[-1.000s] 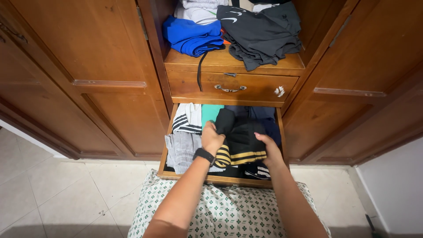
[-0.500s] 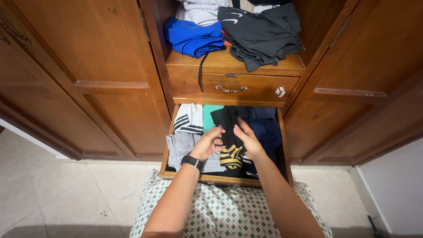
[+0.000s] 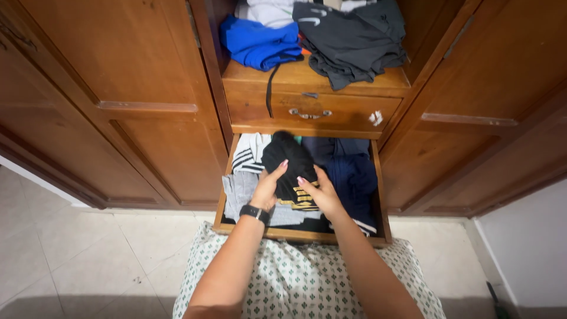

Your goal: Organizing and folding clothes inside a wooden drawer.

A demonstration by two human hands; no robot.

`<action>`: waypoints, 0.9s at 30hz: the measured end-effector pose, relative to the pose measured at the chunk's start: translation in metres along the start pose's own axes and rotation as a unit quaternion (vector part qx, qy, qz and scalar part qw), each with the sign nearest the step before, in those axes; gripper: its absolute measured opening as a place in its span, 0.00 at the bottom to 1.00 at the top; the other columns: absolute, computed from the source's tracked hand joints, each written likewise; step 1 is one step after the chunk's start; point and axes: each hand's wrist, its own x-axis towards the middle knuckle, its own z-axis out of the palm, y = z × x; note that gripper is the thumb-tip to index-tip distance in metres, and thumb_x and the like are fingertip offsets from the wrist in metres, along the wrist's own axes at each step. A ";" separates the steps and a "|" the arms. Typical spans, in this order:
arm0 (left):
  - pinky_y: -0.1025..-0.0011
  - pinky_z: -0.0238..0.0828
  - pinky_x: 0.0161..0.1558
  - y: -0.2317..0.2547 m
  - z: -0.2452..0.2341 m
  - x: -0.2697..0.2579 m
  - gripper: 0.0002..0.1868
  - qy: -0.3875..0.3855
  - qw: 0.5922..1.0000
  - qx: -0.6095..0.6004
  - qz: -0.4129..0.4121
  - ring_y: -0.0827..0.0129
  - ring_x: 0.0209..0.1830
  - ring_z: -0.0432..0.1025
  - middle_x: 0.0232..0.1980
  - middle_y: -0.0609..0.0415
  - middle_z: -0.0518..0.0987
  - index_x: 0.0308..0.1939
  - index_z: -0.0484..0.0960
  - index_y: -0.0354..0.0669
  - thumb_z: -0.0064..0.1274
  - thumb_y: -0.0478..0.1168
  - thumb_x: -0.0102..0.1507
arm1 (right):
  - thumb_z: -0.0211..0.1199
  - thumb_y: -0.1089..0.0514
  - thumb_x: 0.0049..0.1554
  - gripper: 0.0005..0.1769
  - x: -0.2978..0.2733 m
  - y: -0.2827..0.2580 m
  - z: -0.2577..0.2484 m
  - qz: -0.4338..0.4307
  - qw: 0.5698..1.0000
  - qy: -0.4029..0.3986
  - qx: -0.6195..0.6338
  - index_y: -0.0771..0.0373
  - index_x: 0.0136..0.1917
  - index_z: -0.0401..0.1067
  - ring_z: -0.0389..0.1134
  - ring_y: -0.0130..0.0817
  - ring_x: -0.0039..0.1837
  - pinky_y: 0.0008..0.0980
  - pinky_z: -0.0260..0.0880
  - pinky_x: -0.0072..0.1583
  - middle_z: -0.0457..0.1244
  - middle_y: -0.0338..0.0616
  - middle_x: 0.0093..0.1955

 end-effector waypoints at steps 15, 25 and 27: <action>0.70 0.73 0.59 -0.014 0.039 -0.007 0.28 -0.076 0.989 0.094 0.079 0.70 0.57 0.76 0.59 0.53 0.81 0.66 0.73 0.36 0.60 0.34 0.62 | 0.81 0.64 0.35 0.54 -0.031 -0.017 -0.012 0.099 0.985 -0.006 0.144 0.72 0.70 0.56 0.73 0.38 0.55 0.34 0.78 0.55 0.69 0.52 0.58; 0.63 0.67 0.63 -0.041 0.065 0.022 0.46 0.025 0.858 0.483 0.172 0.52 0.60 0.70 0.59 0.34 0.75 0.65 0.62 0.25 0.73 0.36 0.49 | 0.82 0.52 0.35 0.67 -0.030 0.019 -0.041 0.159 0.983 0.042 -0.076 0.69 0.77 0.44 0.71 0.42 0.61 0.36 0.73 0.61 0.68 0.56 0.62; 0.56 0.57 0.69 -0.023 0.082 0.000 0.45 -0.022 0.717 0.610 0.336 0.44 0.69 0.61 0.68 0.33 0.68 0.69 0.64 0.32 0.68 0.38 0.51 | 0.78 0.42 0.39 0.67 -0.044 -0.003 -0.035 0.143 0.955 0.044 -0.256 0.68 0.79 0.43 0.63 0.53 0.69 0.44 0.65 0.67 0.59 0.62 0.70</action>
